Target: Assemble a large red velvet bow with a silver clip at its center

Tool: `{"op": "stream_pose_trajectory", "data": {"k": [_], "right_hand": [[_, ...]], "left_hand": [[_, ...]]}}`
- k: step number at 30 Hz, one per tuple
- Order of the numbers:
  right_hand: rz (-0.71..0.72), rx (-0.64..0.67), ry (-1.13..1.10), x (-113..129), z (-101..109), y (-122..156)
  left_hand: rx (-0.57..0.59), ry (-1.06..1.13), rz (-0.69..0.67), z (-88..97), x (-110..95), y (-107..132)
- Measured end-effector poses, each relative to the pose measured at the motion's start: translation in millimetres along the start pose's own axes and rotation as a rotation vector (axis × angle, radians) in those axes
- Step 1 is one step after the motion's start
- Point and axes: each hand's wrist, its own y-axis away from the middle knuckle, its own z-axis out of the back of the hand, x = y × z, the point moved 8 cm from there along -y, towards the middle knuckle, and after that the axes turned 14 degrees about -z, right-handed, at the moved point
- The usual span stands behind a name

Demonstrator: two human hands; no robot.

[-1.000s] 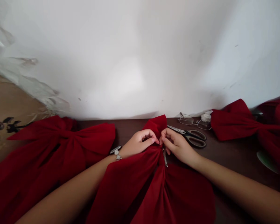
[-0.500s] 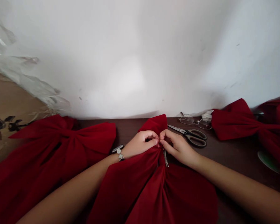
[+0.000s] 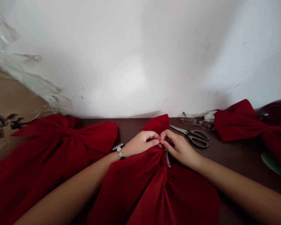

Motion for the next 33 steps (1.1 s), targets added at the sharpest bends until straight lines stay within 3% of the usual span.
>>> {"op": "stream_pose_trajectory", "data": {"k": [11, 27, 33], "right_hand": [[-0.089, 0.070, -0.297, -16, 2, -6], [-0.171, 0.164, -0.466, -22, -1, -11], [-0.209, 0.190, -0.437, -24, -1, -13]], "left_hand": [[0.037, 0.055, 0.033, 1.4, -1, 2], [-0.026, 0.012, 0.053, 0.9, 0, 3], [-0.022, -0.005, 0.060, 1.5, -1, 3]]}}
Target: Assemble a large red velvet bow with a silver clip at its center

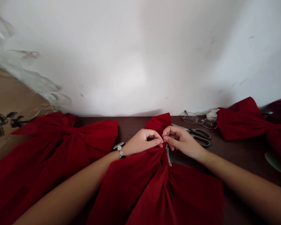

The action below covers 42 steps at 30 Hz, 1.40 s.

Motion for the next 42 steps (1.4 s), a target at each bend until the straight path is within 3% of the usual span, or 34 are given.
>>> {"op": "stream_pose_trajectory", "data": {"k": [14, 22, 33, 42], "right_hand": [[0.069, -0.086, 0.119, 2, 1, 4], [0.078, -0.187, 0.224, 3, 5, 6], [0.103, -0.114, 0.202, 7, 1, 6], [0.086, -0.167, 0.198, 5, 5, 7]], "left_hand": [[0.005, 0.049, -0.005, 1.7, 4, -1], [-0.117, 0.103, 0.041, 4.3, 11, 1], [-0.099, 0.126, 0.076, 3.1, 16, 3], [-0.091, 0.109, 0.091, 4.1, 14, 3]]}}
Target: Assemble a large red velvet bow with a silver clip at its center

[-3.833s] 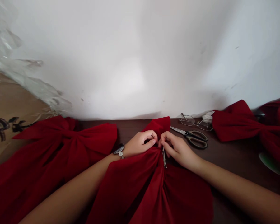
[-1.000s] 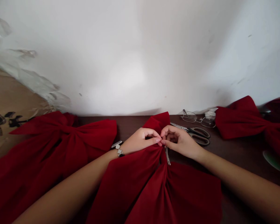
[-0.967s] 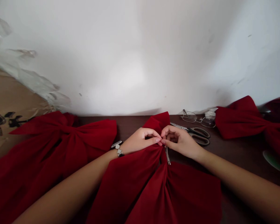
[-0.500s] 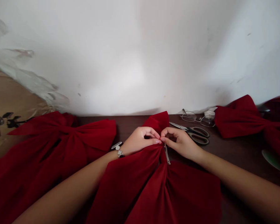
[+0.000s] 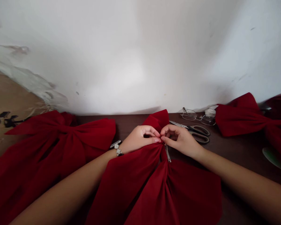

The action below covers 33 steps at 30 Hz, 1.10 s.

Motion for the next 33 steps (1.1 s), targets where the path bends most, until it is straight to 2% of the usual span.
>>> {"op": "stream_pose_trajectory", "data": {"k": [10, 25, 33], "right_hand": [[0.018, -0.084, 0.094, -1, 2, 0], [0.097, -0.026, 0.182, 12, -1, 3], [0.277, 0.035, 0.301, 26, -6, 9]], "left_hand": [[-0.009, -0.029, -0.055, -0.3, -3, -1], [-0.015, 0.001, -0.023, 1.1, 0, 0], [-0.017, -0.031, -0.037, 3.5, 0, -1]]}}
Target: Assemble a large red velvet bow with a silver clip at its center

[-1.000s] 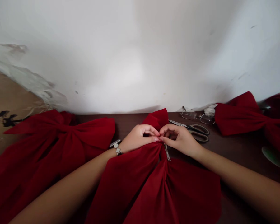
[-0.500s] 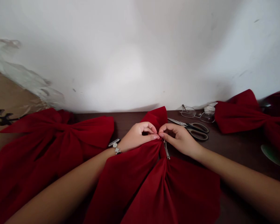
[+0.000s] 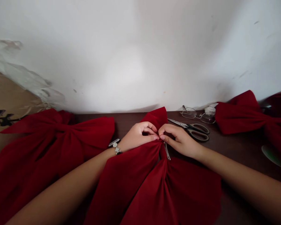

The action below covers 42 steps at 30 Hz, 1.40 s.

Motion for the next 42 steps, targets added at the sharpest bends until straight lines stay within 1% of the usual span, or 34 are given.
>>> {"op": "stream_pose_trajectory", "data": {"k": [4, 10, 17, 29, 36, 42], "right_hand": [[0.014, 0.001, 0.032, 3, -1, 1], [0.005, -0.016, 0.038, 2, -1, 2], [-0.067, -0.063, 0.079, -3, 0, 1], [-0.147, -0.138, 0.024, -9, 1, 2], [-0.149, -0.178, 0.025, -10, 3, 3], [-0.131, -0.156, -0.010, -9, 5, 2]], "left_hand": [[0.022, -0.026, -0.014, -1.0, -4, -1], [0.034, -0.047, 0.015, -0.3, -3, -1], [0.048, -0.046, -0.017, 0.1, -2, -2], [0.011, -0.028, -0.040, 0.1, -2, -1], [0.038, -0.068, -0.074, -0.9, -7, -2], [0.051, -0.057, -0.050, -0.6, -9, -1]]}}
